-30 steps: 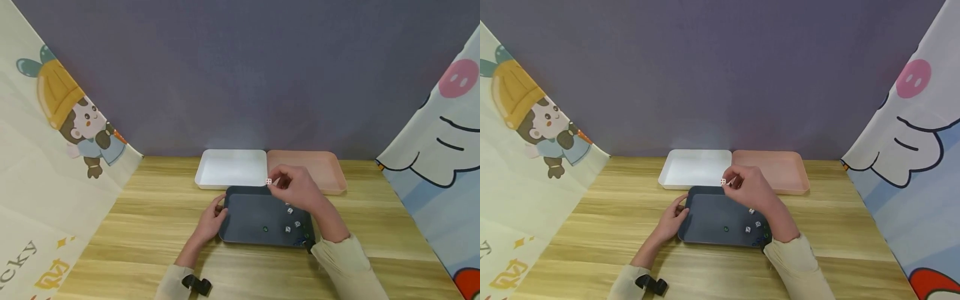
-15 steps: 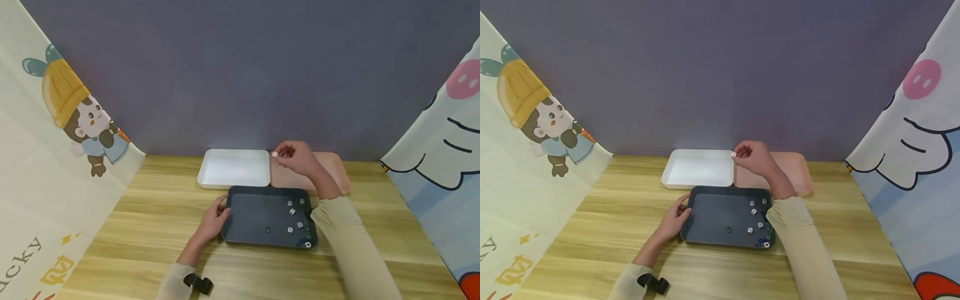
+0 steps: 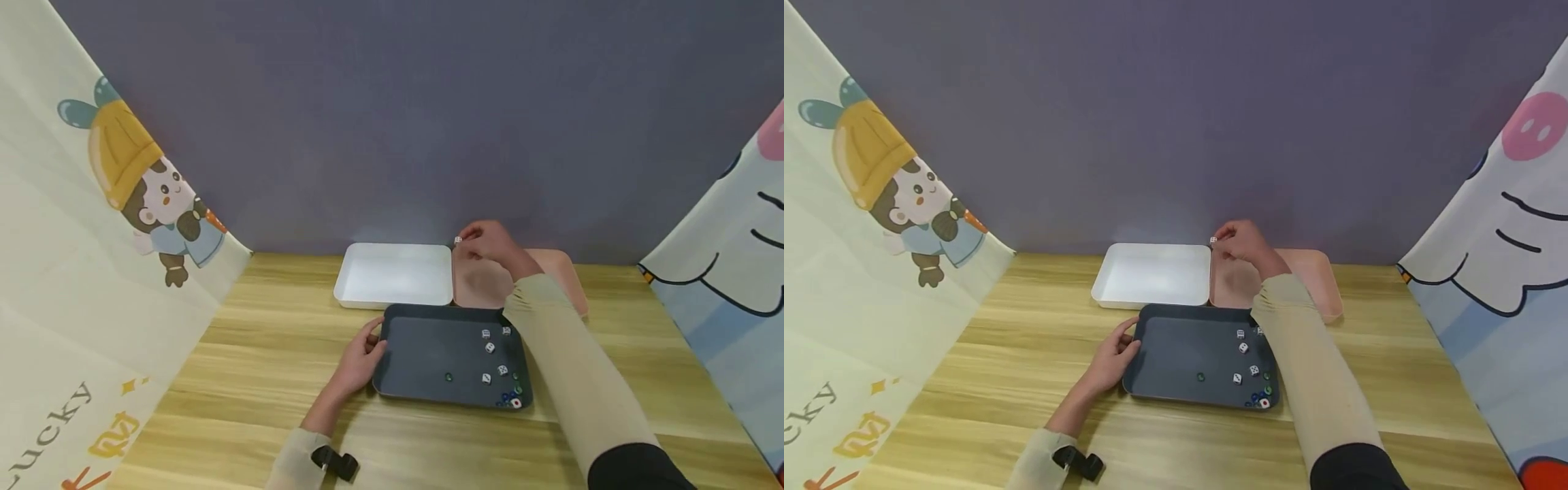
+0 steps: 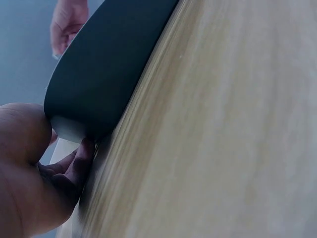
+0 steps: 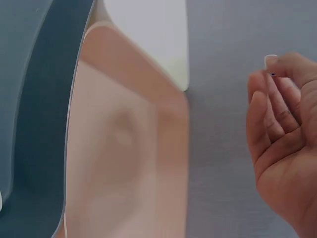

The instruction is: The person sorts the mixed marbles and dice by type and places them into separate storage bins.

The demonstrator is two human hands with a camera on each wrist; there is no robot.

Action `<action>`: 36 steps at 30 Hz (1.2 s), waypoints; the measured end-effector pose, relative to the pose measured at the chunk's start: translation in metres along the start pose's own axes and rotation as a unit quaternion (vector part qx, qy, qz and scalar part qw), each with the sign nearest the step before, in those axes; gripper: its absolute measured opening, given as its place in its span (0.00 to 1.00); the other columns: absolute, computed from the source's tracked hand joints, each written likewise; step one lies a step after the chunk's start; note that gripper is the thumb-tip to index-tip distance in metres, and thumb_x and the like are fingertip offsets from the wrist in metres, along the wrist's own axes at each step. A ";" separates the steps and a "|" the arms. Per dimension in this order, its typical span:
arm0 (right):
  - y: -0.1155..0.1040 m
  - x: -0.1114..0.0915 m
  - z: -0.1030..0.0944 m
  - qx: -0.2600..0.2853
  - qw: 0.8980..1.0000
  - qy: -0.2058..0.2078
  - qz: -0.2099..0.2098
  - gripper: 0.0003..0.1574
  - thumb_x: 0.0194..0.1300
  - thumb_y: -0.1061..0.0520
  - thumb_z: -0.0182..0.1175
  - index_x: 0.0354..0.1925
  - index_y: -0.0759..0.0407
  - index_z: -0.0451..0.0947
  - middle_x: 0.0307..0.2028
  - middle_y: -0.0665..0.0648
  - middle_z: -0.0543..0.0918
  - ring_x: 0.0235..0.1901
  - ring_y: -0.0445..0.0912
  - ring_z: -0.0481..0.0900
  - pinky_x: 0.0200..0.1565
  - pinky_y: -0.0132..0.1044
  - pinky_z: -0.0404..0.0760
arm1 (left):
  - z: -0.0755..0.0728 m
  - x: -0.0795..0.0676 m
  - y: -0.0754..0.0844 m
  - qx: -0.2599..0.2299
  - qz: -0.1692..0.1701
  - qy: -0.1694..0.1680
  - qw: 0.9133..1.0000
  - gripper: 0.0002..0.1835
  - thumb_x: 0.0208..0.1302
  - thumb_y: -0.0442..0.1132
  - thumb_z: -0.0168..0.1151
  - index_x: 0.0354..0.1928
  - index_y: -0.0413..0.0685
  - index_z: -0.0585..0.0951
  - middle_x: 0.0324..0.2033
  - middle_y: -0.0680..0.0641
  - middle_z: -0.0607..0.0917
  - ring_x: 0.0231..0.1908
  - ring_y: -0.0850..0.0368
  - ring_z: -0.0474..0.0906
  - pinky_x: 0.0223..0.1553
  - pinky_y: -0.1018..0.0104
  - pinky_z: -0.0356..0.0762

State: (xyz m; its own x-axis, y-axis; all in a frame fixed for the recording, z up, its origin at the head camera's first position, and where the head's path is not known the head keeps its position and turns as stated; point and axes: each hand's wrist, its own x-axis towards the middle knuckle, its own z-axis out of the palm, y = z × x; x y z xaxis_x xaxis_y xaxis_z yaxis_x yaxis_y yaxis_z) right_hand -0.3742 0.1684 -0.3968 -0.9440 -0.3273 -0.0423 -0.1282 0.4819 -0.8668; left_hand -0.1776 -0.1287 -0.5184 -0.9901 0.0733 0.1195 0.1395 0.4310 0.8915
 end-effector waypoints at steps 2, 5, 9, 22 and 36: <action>0.008 0.003 -0.002 -0.008 1.000 -0.007 0.027 0.18 0.64 0.56 0.65 0.50 0.65 0.79 0.41 0.65 0.79 0.37 0.61 0.77 0.40 0.53 0.78 | 0.003 -0.002 -0.001 0.000 -0.006 -0.006 1.000 0.25 0.71 0.35 0.56 0.69 0.48 0.68 0.36 0.45 0.80 0.31 0.56 0.77 0.34 0.63 0.77; 0.023 0.006 -0.003 -0.018 0.998 -0.017 0.063 0.22 0.63 0.54 0.67 0.52 0.63 0.79 0.40 0.64 0.80 0.36 0.61 0.76 0.41 0.54 0.76 | 0.008 -0.006 -0.003 0.000 -0.020 -0.022 1.000 0.26 0.72 0.36 0.56 0.70 0.49 0.67 0.36 0.46 0.81 0.32 0.58 0.78 0.34 0.64 0.77; 0.040 0.014 -0.002 -0.011 0.997 -0.014 0.075 0.24 0.63 0.53 0.67 0.55 0.62 0.78 0.41 0.63 0.80 0.35 0.60 0.76 0.40 0.53 0.76 | 0.010 -0.009 -0.003 -0.004 -0.021 -0.016 1.000 0.26 0.71 0.35 0.56 0.70 0.49 0.67 0.36 0.46 0.80 0.32 0.57 0.78 0.35 0.63 0.77; 0.081 0.044 0.006 0.052 0.994 -0.011 0.099 0.24 0.64 0.60 0.64 0.57 0.67 0.76 0.38 0.67 0.82 0.19 0.46 0.69 0.29 0.42 0.74 | 0.003 -0.001 -0.001 -0.002 -0.015 -0.012 1.000 0.26 0.72 0.36 0.56 0.70 0.49 0.66 0.36 0.45 0.80 0.32 0.55 0.77 0.33 0.64 0.76; 0.099 0.046 0.034 0.129 0.985 0.013 0.112 0.21 0.65 0.69 0.61 0.57 0.69 0.75 0.57 0.65 0.73 0.54 0.57 0.74 0.45 0.43 0.80 | -0.004 -0.004 0.000 0.016 -0.005 -0.009 1.000 0.25 0.72 0.36 0.56 0.69 0.49 0.68 0.35 0.46 0.80 0.32 0.56 0.77 0.33 0.65 0.77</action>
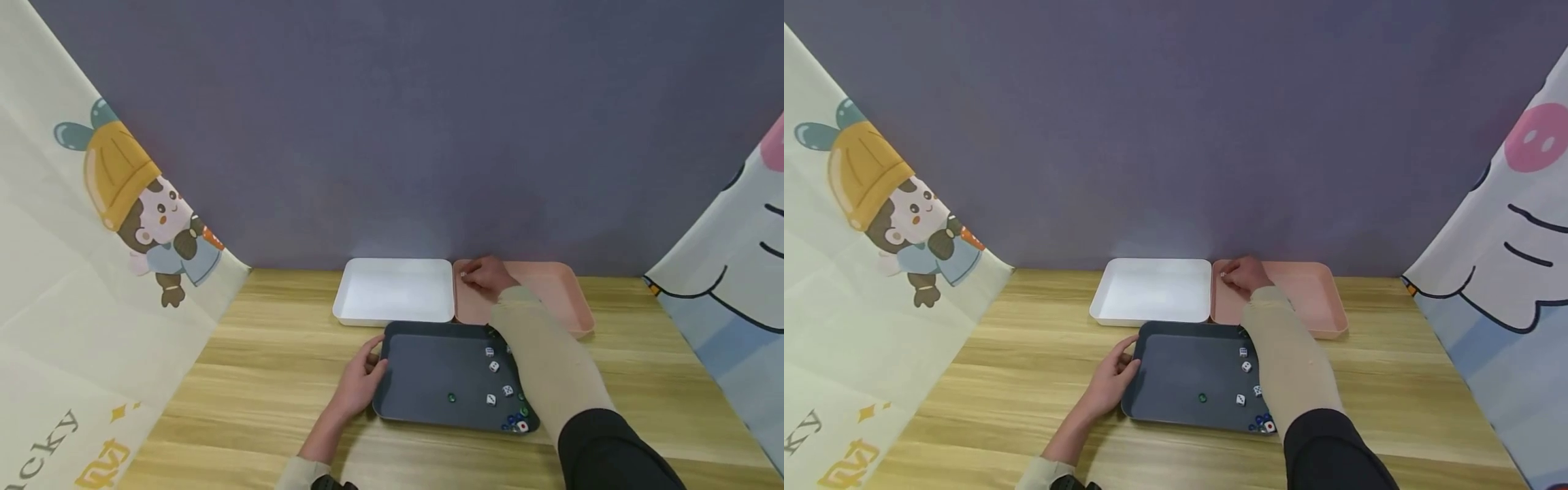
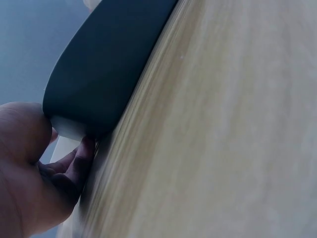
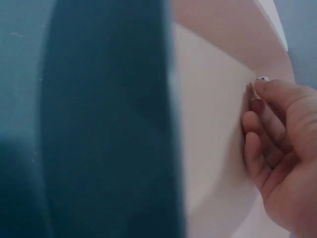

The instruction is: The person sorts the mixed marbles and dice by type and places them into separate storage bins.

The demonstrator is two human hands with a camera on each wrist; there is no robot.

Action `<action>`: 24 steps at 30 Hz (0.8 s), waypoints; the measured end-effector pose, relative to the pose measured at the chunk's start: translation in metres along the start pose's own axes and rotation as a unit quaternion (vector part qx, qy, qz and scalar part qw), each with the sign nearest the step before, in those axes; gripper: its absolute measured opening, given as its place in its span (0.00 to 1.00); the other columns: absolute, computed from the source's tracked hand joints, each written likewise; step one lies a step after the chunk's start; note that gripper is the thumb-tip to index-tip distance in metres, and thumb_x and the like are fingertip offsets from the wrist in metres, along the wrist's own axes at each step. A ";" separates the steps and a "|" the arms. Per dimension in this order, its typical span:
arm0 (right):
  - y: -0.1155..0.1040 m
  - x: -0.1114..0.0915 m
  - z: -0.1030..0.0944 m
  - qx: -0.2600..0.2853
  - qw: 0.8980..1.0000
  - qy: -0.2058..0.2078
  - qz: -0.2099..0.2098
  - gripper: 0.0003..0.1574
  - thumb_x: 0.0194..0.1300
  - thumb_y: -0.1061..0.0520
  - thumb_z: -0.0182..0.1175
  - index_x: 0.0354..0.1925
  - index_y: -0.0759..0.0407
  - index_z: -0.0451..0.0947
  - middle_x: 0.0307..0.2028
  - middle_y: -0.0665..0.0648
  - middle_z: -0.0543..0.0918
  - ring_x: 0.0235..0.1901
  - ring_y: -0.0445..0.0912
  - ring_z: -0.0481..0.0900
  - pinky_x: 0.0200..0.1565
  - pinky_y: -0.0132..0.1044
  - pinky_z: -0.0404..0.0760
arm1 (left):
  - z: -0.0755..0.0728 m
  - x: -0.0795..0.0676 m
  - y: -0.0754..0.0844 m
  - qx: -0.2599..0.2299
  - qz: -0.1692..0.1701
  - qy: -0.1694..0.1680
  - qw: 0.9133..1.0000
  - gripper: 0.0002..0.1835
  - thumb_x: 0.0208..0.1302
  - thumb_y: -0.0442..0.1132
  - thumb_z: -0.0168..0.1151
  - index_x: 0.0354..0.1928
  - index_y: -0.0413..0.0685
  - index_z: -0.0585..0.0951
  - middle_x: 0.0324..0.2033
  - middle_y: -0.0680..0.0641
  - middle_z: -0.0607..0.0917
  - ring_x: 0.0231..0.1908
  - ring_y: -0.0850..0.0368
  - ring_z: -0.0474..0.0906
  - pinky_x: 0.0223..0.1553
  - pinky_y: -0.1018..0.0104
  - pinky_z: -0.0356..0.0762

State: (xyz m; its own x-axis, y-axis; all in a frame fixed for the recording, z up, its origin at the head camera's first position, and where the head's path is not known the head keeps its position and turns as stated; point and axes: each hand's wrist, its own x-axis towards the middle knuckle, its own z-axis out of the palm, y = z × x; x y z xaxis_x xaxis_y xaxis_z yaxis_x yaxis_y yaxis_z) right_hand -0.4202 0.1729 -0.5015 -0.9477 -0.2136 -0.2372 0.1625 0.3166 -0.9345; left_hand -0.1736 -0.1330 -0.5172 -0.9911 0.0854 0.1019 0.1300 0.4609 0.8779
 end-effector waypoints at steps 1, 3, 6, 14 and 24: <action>0.001 0.001 0.001 -0.003 1.000 -0.003 -0.004 0.21 0.65 0.69 0.61 0.56 0.69 0.76 0.57 0.66 0.73 0.54 0.57 0.74 0.45 0.43 0.80 | -0.001 0.000 0.001 0.001 0.000 0.001 1.000 0.25 0.72 0.36 0.55 0.69 0.49 0.68 0.35 0.46 0.79 0.31 0.56 0.77 0.33 0.64 0.76; 0.002 0.003 0.001 -0.028 0.999 -0.008 -0.014 0.21 0.65 0.67 0.61 0.56 0.68 0.76 0.58 0.66 0.73 0.54 0.57 0.74 0.45 0.43 0.80 | -0.002 -0.001 0.001 0.002 0.001 0.004 1.000 0.25 0.72 0.35 0.56 0.69 0.49 0.68 0.35 0.46 0.80 0.31 0.56 0.77 0.33 0.64 0.76; 0.003 0.002 0.000 -0.082 0.996 -0.014 -0.026 0.24 0.65 0.65 0.62 0.59 0.68 0.75 0.59 0.66 0.73 0.56 0.57 0.73 0.46 0.42 0.80 | -0.003 -0.002 0.001 0.002 0.000 0.002 1.000 0.25 0.72 0.36 0.56 0.69 0.50 0.68 0.35 0.47 0.80 0.31 0.57 0.77 0.33 0.65 0.76; 0.003 -0.012 -0.016 -0.152 0.987 -0.023 -0.034 0.24 0.64 0.63 0.62 0.58 0.66 0.75 0.59 0.65 0.73 0.55 0.57 0.72 0.49 0.47 0.77 | 0.001 -0.003 -0.001 -0.016 0.002 -0.005 1.000 0.26 0.72 0.35 0.55 0.70 0.46 0.67 0.36 0.45 0.80 0.32 0.55 0.77 0.34 0.64 0.76; -0.042 -0.045 -0.030 -0.333 0.938 -0.037 -0.090 0.19 0.70 0.58 0.54 0.52 0.69 0.78 0.44 0.65 0.80 0.37 0.55 0.78 0.42 0.47 0.75 | -0.002 -0.004 0.004 -0.012 -0.009 -0.002 1.000 0.25 0.72 0.36 0.55 0.70 0.50 0.67 0.35 0.48 0.79 0.32 0.56 0.77 0.34 0.63 0.76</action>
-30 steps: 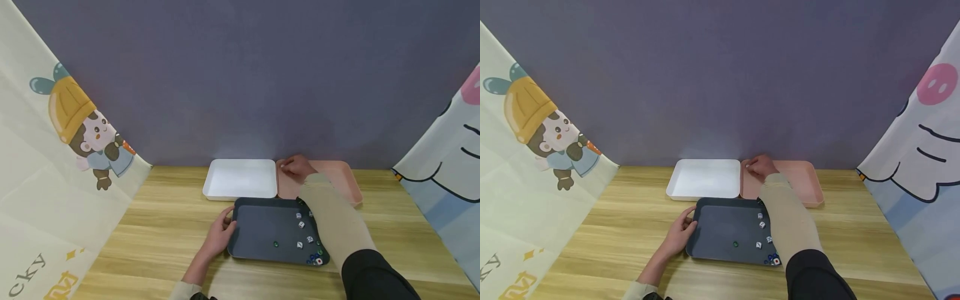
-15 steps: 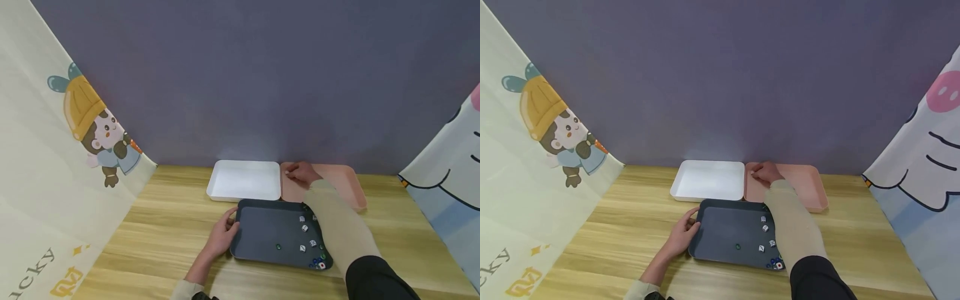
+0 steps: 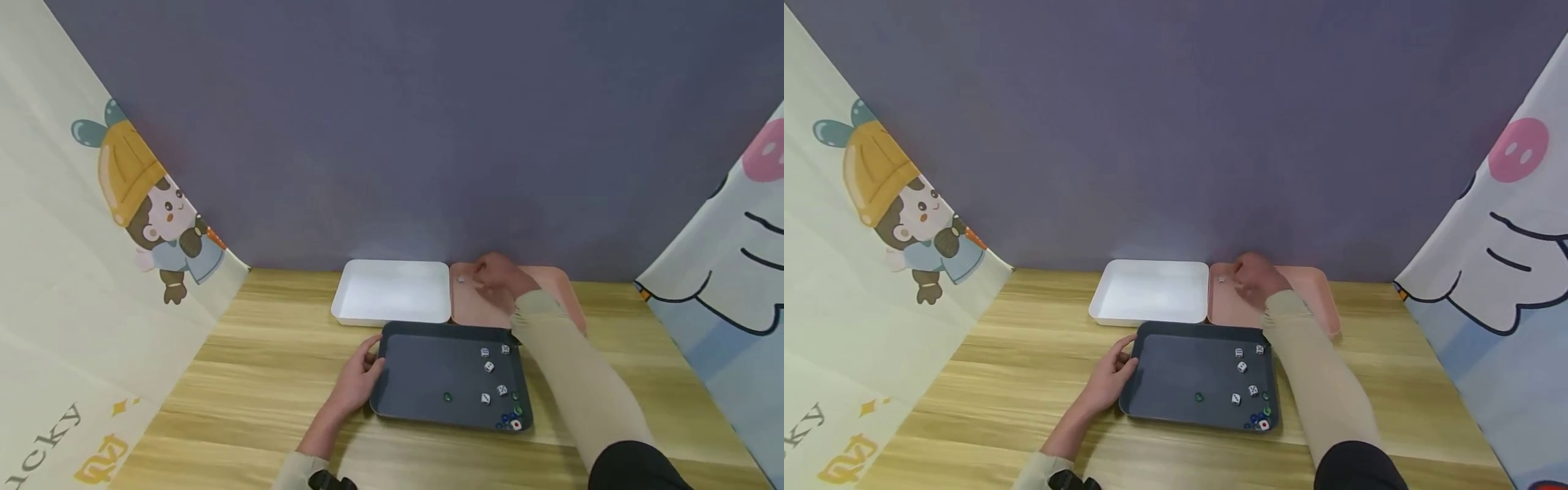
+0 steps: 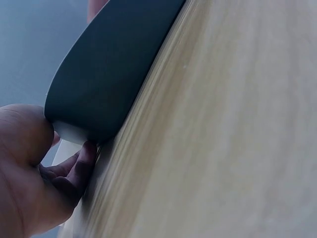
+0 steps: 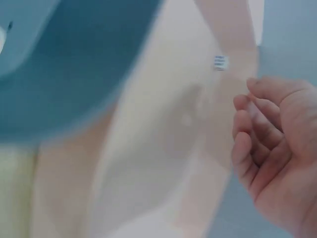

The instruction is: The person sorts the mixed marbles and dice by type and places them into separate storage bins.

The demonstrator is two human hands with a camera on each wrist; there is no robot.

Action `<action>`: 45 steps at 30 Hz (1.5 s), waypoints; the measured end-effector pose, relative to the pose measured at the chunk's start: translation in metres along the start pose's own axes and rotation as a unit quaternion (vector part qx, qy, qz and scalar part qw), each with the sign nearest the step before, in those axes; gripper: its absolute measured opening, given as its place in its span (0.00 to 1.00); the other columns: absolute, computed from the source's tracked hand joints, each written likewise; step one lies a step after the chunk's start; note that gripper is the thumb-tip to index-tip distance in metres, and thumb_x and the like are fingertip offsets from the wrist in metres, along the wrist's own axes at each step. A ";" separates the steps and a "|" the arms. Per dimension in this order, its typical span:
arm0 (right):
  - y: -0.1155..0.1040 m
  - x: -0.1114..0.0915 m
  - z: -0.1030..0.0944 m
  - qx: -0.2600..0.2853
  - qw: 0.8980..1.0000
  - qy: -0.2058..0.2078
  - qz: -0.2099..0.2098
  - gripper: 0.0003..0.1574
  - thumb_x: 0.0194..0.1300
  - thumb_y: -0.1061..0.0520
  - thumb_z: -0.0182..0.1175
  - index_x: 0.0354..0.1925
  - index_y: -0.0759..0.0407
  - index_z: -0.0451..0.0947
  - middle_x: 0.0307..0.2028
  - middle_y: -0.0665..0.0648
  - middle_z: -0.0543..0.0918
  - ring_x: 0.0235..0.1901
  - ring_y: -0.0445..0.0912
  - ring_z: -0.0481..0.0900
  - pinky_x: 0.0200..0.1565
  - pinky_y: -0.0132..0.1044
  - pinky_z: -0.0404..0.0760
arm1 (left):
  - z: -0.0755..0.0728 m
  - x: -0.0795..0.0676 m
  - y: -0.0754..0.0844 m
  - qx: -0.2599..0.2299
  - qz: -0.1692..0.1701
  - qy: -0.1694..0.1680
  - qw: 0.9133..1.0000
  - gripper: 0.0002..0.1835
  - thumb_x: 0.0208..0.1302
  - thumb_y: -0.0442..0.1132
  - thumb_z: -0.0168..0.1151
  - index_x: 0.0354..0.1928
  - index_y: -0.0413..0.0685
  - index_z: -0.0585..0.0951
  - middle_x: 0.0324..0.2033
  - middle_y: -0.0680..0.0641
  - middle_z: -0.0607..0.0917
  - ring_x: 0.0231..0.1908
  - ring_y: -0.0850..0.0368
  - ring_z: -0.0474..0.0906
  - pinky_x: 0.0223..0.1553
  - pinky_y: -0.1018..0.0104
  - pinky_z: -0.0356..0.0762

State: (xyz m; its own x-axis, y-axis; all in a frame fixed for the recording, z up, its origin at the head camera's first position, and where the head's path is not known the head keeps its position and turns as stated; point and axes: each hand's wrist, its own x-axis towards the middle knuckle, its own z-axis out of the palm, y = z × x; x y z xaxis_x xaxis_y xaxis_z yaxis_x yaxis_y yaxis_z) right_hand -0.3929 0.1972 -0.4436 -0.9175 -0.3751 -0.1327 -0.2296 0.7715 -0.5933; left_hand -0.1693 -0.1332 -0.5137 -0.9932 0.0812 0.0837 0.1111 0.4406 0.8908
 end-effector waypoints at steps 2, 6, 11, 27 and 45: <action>-0.005 -0.005 -0.008 -0.029 0.999 0.010 -0.021 0.19 0.70 0.57 0.55 0.52 0.70 0.78 0.45 0.66 0.81 0.40 0.56 0.79 0.43 0.48 0.77 | 0.002 0.002 0.000 -0.001 0.000 -0.004 1.000 0.25 0.72 0.36 0.54 0.70 0.50 0.67 0.35 0.47 0.79 0.32 0.56 0.77 0.34 0.62 0.77; -0.016 -0.020 -0.020 -0.029 0.998 0.021 -0.056 0.18 0.70 0.57 0.57 0.52 0.69 0.79 0.47 0.66 0.80 0.39 0.57 0.81 0.41 0.49 0.79 | 0.003 0.004 -0.002 0.002 -0.004 -0.003 1.000 0.25 0.72 0.36 0.55 0.70 0.51 0.67 0.36 0.45 0.80 0.33 0.56 0.77 0.34 0.62 0.77; -0.029 -0.046 -0.025 -0.014 0.996 0.044 -0.081 0.16 0.70 0.56 0.58 0.50 0.65 0.80 0.42 0.61 0.82 0.31 0.50 0.81 0.36 0.45 0.80 | 0.002 0.006 -0.002 0.012 -0.014 0.012 1.000 0.25 0.72 0.36 0.54 0.69 0.52 0.68 0.36 0.45 0.81 0.32 0.55 0.77 0.34 0.61 0.76; -0.044 -0.139 0.004 0.013 0.996 0.063 -0.062 0.04 0.63 0.57 0.64 0.35 0.57 0.83 0.26 0.50 0.80 0.24 0.45 0.75 0.29 0.40 0.75 | 0.004 0.007 -0.001 0.029 -0.005 0.011 1.000 0.24 0.73 0.36 0.52 0.70 0.50 0.67 0.36 0.45 0.80 0.33 0.55 0.76 0.35 0.58 0.75; -0.029 -0.154 0.045 -0.058 0.998 0.031 -0.024 0.02 0.56 0.58 0.70 0.30 0.55 0.85 0.22 0.45 0.78 0.22 0.41 0.74 0.27 0.38 0.74 | 0.004 0.005 -0.003 0.026 0.001 0.009 1.000 0.25 0.73 0.36 0.53 0.70 0.51 0.67 0.36 0.44 0.81 0.33 0.55 0.76 0.34 0.61 0.75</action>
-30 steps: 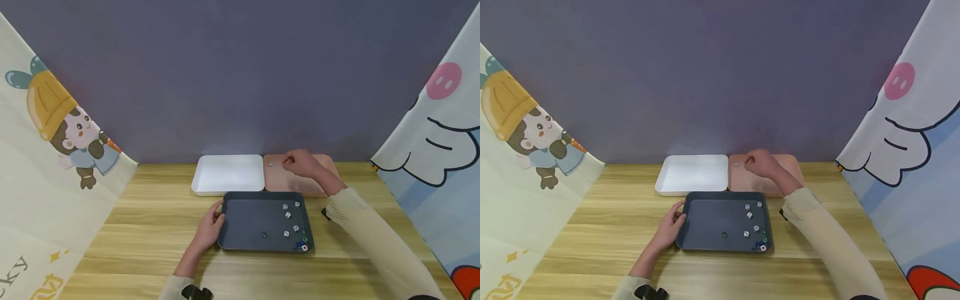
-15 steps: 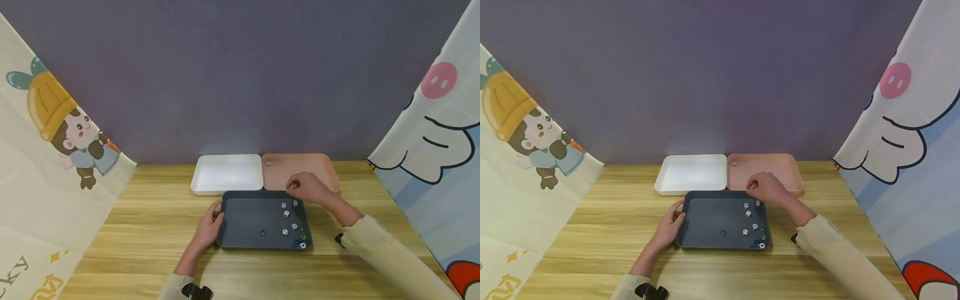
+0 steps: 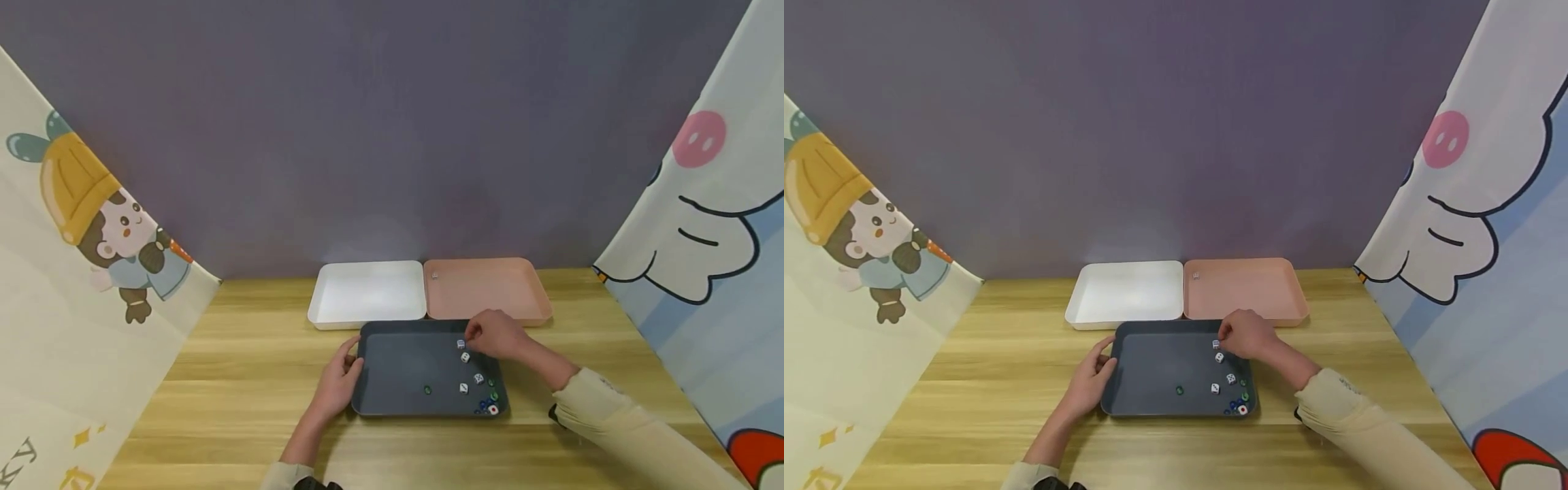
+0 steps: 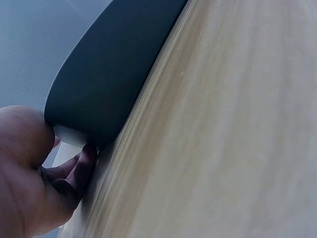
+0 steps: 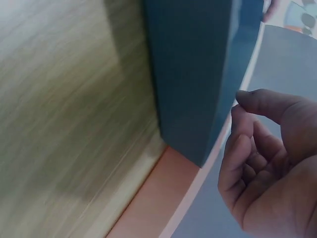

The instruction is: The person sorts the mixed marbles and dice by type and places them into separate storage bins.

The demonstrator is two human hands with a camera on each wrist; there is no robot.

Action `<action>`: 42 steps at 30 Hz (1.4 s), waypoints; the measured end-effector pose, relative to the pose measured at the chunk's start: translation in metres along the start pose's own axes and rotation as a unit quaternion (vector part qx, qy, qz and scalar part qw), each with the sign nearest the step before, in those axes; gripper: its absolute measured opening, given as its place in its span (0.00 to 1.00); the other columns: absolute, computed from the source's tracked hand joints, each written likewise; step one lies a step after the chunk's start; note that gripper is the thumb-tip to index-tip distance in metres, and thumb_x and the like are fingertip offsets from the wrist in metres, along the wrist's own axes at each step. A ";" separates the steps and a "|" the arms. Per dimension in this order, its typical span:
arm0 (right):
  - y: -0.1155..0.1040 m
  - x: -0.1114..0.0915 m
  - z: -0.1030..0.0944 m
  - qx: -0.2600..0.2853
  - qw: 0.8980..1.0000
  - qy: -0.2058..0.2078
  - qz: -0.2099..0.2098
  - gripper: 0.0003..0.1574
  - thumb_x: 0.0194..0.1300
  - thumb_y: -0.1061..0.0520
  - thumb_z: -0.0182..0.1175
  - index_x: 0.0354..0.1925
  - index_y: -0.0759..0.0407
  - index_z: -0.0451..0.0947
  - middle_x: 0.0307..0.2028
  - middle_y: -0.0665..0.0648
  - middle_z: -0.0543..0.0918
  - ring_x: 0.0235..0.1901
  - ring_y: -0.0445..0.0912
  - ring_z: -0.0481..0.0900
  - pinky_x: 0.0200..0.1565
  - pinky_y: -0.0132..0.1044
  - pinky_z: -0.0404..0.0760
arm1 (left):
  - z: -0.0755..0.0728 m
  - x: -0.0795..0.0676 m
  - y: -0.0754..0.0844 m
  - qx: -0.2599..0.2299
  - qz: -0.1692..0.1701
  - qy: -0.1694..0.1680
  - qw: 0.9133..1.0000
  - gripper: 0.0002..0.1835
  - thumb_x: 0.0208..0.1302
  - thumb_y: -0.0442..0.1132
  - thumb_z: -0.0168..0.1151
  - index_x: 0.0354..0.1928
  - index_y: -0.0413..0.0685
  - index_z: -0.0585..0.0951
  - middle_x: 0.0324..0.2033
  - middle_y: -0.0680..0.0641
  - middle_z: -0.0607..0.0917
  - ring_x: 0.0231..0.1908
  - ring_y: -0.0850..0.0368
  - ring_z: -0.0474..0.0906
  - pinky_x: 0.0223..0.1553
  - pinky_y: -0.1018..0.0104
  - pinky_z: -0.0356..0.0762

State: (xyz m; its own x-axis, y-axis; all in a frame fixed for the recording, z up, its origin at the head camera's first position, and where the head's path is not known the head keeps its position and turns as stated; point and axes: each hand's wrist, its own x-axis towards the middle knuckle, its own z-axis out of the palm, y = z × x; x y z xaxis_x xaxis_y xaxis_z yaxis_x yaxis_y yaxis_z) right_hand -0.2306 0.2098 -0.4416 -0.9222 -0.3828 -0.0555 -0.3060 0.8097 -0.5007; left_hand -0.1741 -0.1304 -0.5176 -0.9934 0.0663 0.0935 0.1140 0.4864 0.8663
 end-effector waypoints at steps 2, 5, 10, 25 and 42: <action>-0.001 0.002 0.004 -0.015 1.000 -0.003 0.006 0.02 0.56 0.58 0.70 0.31 0.54 0.86 0.22 0.45 0.77 0.22 0.42 0.73 0.26 0.38 0.73 | 0.000 -0.002 0.000 -0.003 -0.002 0.001 1.000 0.25 0.73 0.36 0.53 0.70 0.51 0.67 0.36 0.44 0.81 0.33 0.55 0.76 0.34 0.61 0.75; -0.001 0.005 0.008 -0.039 0.999 -0.002 0.008 0.02 0.55 0.58 0.70 0.31 0.52 0.86 0.23 0.45 0.77 0.21 0.42 0.72 0.25 0.38 0.71 | 0.000 -0.002 0.000 -0.005 -0.002 0.003 1.000 0.25 0.73 0.35 0.53 0.70 0.51 0.67 0.36 0.43 0.81 0.33 0.55 0.76 0.34 0.61 0.75; 0.001 0.013 0.009 -0.068 0.998 0.002 -0.001 0.02 0.54 0.58 0.70 0.29 0.51 0.86 0.26 0.46 0.79 0.23 0.43 0.72 0.25 0.39 0.72 | -0.002 0.001 0.003 -0.008 0.001 0.002 1.000 0.24 0.73 0.35 0.53 0.69 0.51 0.68 0.36 0.43 0.81 0.33 0.55 0.77 0.35 0.58 0.75; 0.006 0.023 0.018 -0.107 0.993 -0.009 0.045 0.09 0.51 0.48 0.74 0.32 0.47 0.87 0.32 0.49 0.83 0.26 0.44 0.76 0.26 0.41 0.74 | 0.000 0.001 0.001 -0.003 -0.006 0.004 1.000 0.24 0.73 0.36 0.54 0.69 0.52 0.68 0.36 0.45 0.80 0.32 0.55 0.76 0.33 0.61 0.75; 0.007 0.025 0.026 -0.121 0.992 -0.001 0.041 0.08 0.50 0.46 0.75 0.29 0.44 0.86 0.28 0.45 0.82 0.24 0.43 0.74 0.24 0.40 0.71 | 0.001 0.001 0.000 -0.004 -0.006 0.001 1.000 0.24 0.74 0.36 0.53 0.69 0.52 0.68 0.36 0.44 0.80 0.33 0.55 0.76 0.34 0.61 0.75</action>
State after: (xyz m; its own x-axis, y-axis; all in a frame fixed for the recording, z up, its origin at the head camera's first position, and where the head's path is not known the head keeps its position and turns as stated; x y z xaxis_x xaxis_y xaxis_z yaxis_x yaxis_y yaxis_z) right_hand -0.2497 0.1944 -0.4684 -0.9456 -0.3128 -0.0893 -0.2788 0.9207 -0.2730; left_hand -0.1746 -0.1296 -0.5176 -0.9948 0.0594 0.0833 0.1016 0.4797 0.8715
